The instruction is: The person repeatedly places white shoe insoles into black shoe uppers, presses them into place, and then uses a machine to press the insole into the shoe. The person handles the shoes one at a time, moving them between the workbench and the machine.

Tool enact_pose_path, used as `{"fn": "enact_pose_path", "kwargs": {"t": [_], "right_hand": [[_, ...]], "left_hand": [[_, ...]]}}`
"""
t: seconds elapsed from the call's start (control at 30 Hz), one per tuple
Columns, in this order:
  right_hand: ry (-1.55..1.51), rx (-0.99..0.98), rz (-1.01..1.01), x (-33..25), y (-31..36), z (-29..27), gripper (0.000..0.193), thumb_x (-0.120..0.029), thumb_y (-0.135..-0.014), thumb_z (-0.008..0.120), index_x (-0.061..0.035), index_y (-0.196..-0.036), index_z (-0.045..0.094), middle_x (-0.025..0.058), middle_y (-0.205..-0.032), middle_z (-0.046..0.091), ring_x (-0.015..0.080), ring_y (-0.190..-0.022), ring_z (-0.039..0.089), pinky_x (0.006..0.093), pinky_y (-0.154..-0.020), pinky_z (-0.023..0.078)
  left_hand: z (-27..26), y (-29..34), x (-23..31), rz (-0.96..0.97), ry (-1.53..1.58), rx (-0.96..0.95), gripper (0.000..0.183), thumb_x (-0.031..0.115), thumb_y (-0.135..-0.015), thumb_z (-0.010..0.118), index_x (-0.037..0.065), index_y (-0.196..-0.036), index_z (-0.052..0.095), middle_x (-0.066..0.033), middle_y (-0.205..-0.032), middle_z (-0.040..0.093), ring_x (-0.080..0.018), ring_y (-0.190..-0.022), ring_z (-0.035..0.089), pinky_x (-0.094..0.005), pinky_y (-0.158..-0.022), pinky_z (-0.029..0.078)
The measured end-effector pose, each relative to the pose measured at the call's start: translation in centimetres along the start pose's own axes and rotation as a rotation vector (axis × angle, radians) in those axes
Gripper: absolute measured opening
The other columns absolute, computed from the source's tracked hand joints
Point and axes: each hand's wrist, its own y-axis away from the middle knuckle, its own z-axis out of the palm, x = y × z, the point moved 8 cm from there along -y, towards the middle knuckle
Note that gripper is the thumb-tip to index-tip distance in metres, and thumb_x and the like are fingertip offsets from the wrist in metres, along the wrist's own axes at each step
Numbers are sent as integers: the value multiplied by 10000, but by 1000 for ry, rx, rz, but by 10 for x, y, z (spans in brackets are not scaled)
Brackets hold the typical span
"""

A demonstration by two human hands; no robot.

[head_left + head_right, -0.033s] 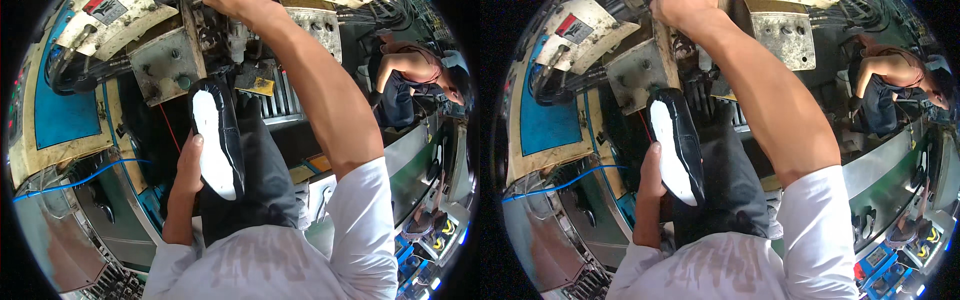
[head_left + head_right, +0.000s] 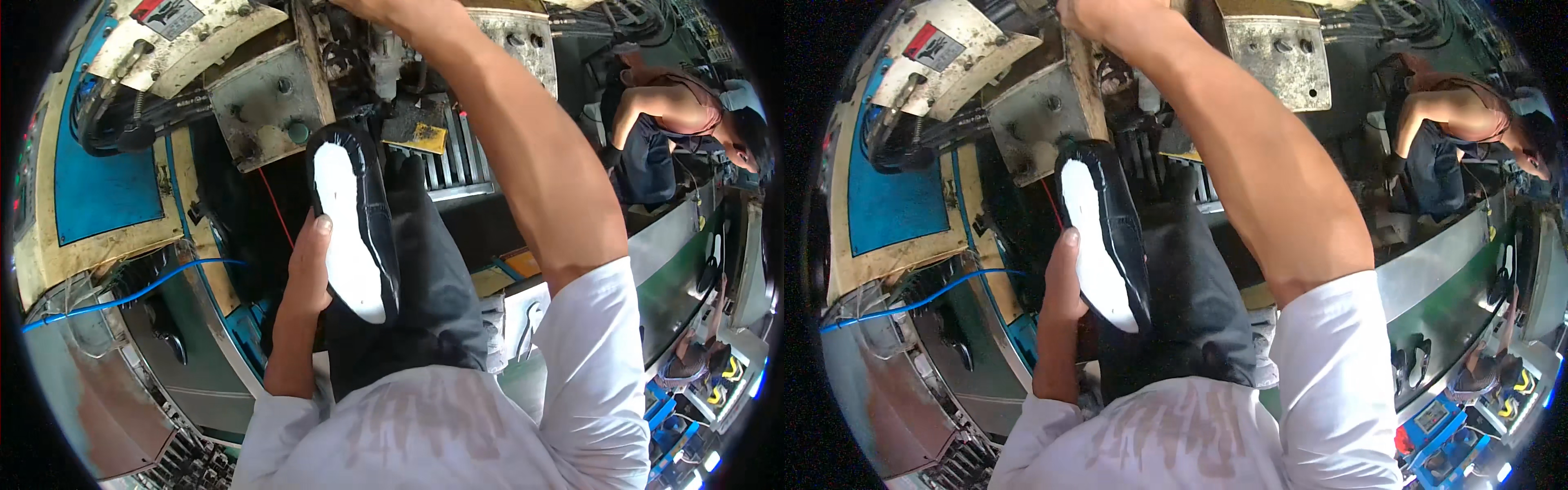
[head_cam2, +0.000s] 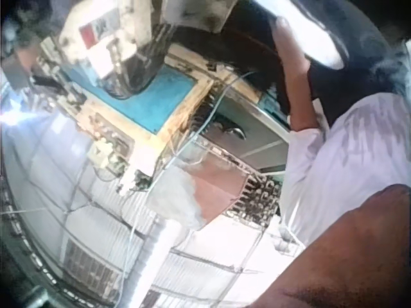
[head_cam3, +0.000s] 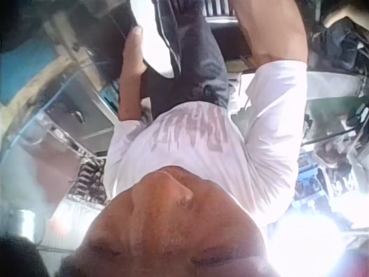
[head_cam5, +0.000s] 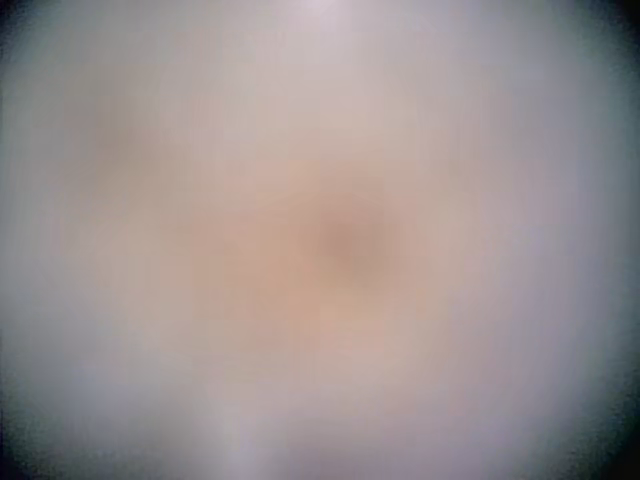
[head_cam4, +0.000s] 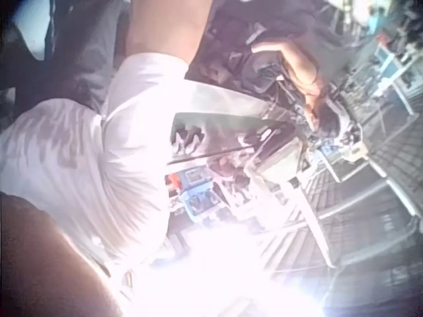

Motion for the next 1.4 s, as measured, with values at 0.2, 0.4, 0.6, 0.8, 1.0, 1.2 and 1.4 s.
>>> {"fn": "enact_pose_path", "kwargs": {"t": [0.2, 0.4, 0.6, 0.8, 1.0, 1.2, 1.4], "right_hand": [[-50, 29, -23, -3, -9, 2, 756, -497, -907, 761, -145, -1546, 564, 366, -1564, 421, 535, -1475, 393, 590, -1229, 334], [-283, 196, -26, -13, 46, -30, 760, -530, -912, 754, -136, -1538, 575, 363, -1539, 461, 536, -1454, 424, 578, -1209, 375], [-1663, -534, 1100, -64, 255, 13, 724, -537, -1002, 723, -5, -1475, 588, 149, -1410, 640, 234, -1304, 579, 395, -1097, 481], [-1429, -405, 1359, -94, 306, 12, 732, -528, -955, 788, 63, -1364, 648, 189, -1271, 703, 246, -1170, 618, 384, -1039, 479], [-1368, -771, 1069, -145, 317, 38, 691, -468, -1018, 731, 42, -1464, 597, 191, -1410, 667, 271, -1333, 614, 427, -1146, 459], [-1336, -861, 1131, -89, 354, 26, 518, -293, -1092, 629, 59, -1467, 568, 192, -1365, 698, 287, -1185, 728, 396, -1042, 570], [-1181, -770, 1347, -18, 402, 36, 438, -263, -1118, 555, 51, -1423, 579, 193, -1370, 687, 284, -1151, 734, 394, -1006, 579]], "left_hand": [[27, 12, 28, 94, -211, 154, 633, 339, -1089, 556, 0, -1599, 398, -125, -1394, 612, -201, -1240, 616, -343, -1070, 499], [30, 24, 32, 256, -288, 83, 613, 331, -1116, 548, -1, -1609, 399, -131, -1437, 587, -199, -1287, 574, -346, -1118, 449], [32, 43, 18, 184, -444, 19, 631, 238, -1117, 540, 36, -1672, 318, -140, -1514, 542, -209, -1326, 552, -351, -1148, 417], [-18, 107, -49, -24, 152, -123, 755, 130, -1042, 515, 89, -1715, 175, -225, -1616, 463, -398, -1414, 549, -612, -1145, 491], [-130, 162, -62, -16, 59, 247, 841, 272, -1003, 637, 111, -1712, 215, -202, -1512, 550, -348, -1300, 620, -495, -1095, 524], [-379, 247, -41, 7, -648, 1015, 923, 394, -970, 675, 152, -1728, 207, -291, -1677, 373, -350, -1483, 478, -467, -1152, 442], [-559, 261, -45, -328, -1579, 1246, 946, 435, -1005, 682, 468, -1712, 53, -455, -1596, 284, -573, -1455, 402, -646, -1102, 441]]}}
